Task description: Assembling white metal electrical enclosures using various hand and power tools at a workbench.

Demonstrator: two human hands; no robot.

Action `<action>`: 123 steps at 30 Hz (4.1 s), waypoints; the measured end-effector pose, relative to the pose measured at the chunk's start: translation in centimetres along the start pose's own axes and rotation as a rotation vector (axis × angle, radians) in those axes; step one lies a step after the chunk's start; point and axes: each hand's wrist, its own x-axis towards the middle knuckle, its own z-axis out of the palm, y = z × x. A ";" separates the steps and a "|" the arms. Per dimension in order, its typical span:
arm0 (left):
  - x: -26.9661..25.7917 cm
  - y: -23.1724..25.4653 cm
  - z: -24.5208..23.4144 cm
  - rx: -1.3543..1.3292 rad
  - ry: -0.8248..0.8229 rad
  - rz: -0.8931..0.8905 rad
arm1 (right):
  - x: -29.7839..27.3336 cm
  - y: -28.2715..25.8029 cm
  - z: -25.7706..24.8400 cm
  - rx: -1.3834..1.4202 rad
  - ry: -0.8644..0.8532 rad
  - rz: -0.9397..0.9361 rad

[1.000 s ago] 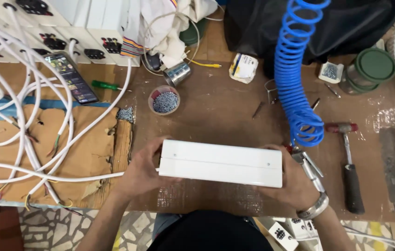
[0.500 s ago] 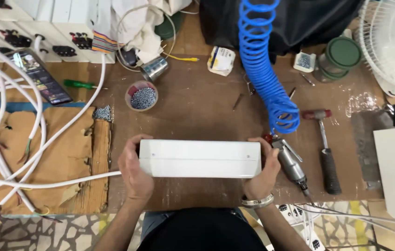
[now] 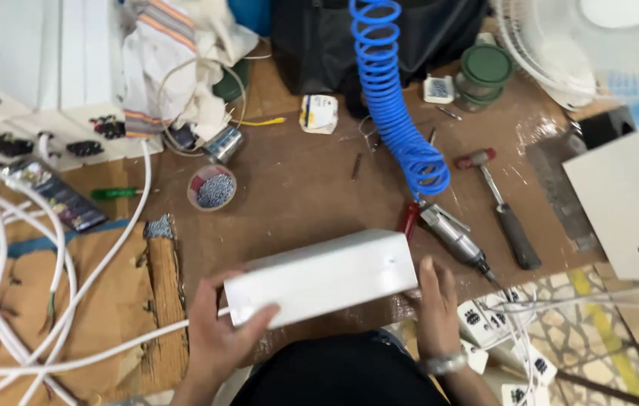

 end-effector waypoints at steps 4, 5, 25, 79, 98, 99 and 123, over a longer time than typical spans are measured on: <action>-1.6 -2.1 -1.7 0.037 -0.175 0.145 | -6.0 -2.8 1.3 1.028 -0.826 0.267; -1.3 -2.0 -0.8 0.003 -0.212 0.157 | -5.9 -1.5 0.9 1.012 -0.791 0.230; 3.6 0.5 -4.3 0.164 -0.177 0.372 | -11.2 4.8 6.8 -0.252 -0.287 -0.174; 3.5 -5.0 20.4 0.217 -1.049 0.052 | 16.4 -16.8 -27.2 -1.366 0.438 -0.445; 3.7 4.4 25.3 0.130 -0.891 -0.031 | 6.2 -13.2 -16.6 -0.699 -0.506 -0.580; 3.4 5.6 25.5 0.086 -0.884 -0.008 | 6.0 -11.4 -16.6 -0.732 -0.637 -0.612; -0.4 3.3 15.8 0.380 -0.535 -0.199 | 15.4 -4.9 -11.9 -1.546 -0.201 -0.176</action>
